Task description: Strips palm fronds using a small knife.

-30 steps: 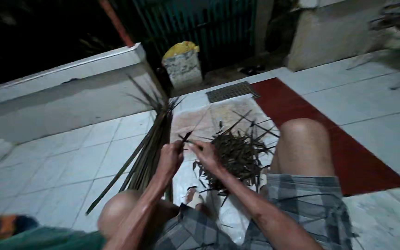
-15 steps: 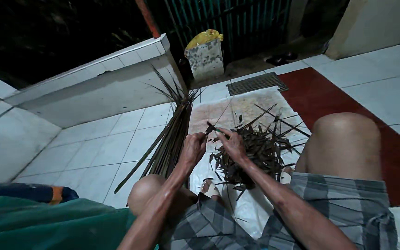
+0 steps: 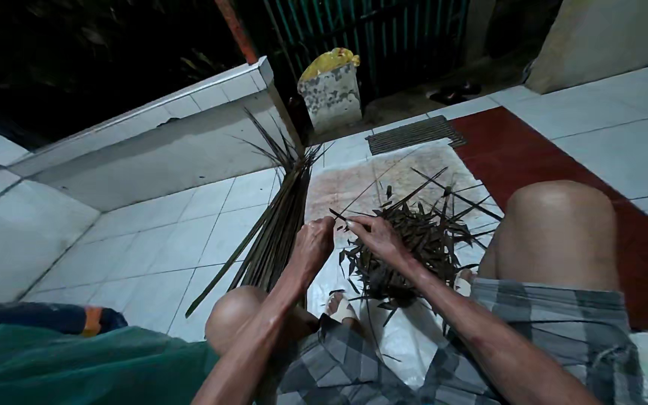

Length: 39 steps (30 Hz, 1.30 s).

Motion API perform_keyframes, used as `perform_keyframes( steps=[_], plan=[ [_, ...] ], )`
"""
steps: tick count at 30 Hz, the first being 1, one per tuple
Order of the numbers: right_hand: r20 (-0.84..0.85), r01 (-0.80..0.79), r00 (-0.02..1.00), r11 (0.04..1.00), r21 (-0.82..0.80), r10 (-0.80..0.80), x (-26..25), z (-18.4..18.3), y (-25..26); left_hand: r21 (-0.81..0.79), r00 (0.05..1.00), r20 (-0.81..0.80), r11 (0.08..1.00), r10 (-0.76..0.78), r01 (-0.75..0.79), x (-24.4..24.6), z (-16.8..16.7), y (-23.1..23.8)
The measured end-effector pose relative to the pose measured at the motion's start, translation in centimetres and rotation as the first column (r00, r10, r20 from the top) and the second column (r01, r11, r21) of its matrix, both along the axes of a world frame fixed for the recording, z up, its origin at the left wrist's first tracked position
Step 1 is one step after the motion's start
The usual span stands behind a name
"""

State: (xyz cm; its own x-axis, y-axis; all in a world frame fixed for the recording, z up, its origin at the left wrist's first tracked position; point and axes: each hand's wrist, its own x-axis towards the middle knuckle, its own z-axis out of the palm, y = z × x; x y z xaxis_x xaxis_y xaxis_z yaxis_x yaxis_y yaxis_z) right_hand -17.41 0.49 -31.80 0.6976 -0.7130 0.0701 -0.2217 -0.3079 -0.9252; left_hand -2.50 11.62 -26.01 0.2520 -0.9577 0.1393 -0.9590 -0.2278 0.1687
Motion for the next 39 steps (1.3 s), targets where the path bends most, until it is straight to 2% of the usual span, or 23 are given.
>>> perform_keyframes(
  steps=[3, 9, 14, 16, 19, 23, 32, 39],
  plan=[
    [-0.056, 0.003, 0.998, 1.000, -0.022, -0.005, 0.1, 0.1, -0.3, 0.031, 1.000, 0.002, 0.999, 0.010, -0.010, 0.1, 0.0, 0.0],
    [-0.085, 0.125, 0.989, 0.992, -0.003, -0.125, 0.6, 0.0, -1.1, -0.020, 1.000, -0.002, 0.999, -0.029, 0.029, 0.3, -0.2, 0.1],
    [-0.009, 0.339, 0.941, 0.941, 0.013, -0.339, -0.1, -1.6, -3.2, -0.116, 0.993, -0.096, 0.992, -0.068, 0.057, 1.0, -0.3, 0.1],
    [0.062, 0.312, 0.948, 0.950, -0.005, -0.311, -0.6, -1.8, -2.6, -0.103, 0.976, -0.214, 0.994, -0.045, 0.024, 1.4, 0.2, 0.1],
    [0.172, 0.162, 0.974, 0.984, -0.074, -0.148, -0.4, -2.0, -0.6, -0.090, 0.909, -0.416, 0.995, 0.002, -0.043, 1.9, 0.6, 0.0],
    [0.185, 0.056, 0.982, 0.995, -0.088, -0.039, 0.2, -1.8, 0.5, -0.124, 0.827, -0.562, 0.991, -0.035, -0.042, 2.1, 0.6, 0.1],
    [0.133, 0.122, 0.985, 0.987, -0.101, -0.108, 0.4, -1.7, -1.5, -0.119, 0.765, -0.643, 0.992, -0.039, -0.048, 1.9, 0.6, -0.1],
    [0.092, 0.293, 0.954, 0.953, -0.080, -0.286, -0.1, -1.1, -5.9, -0.103, 0.757, -0.653, 0.994, -0.040, -0.036, 2.1, 0.7, -0.1]
  ],
)
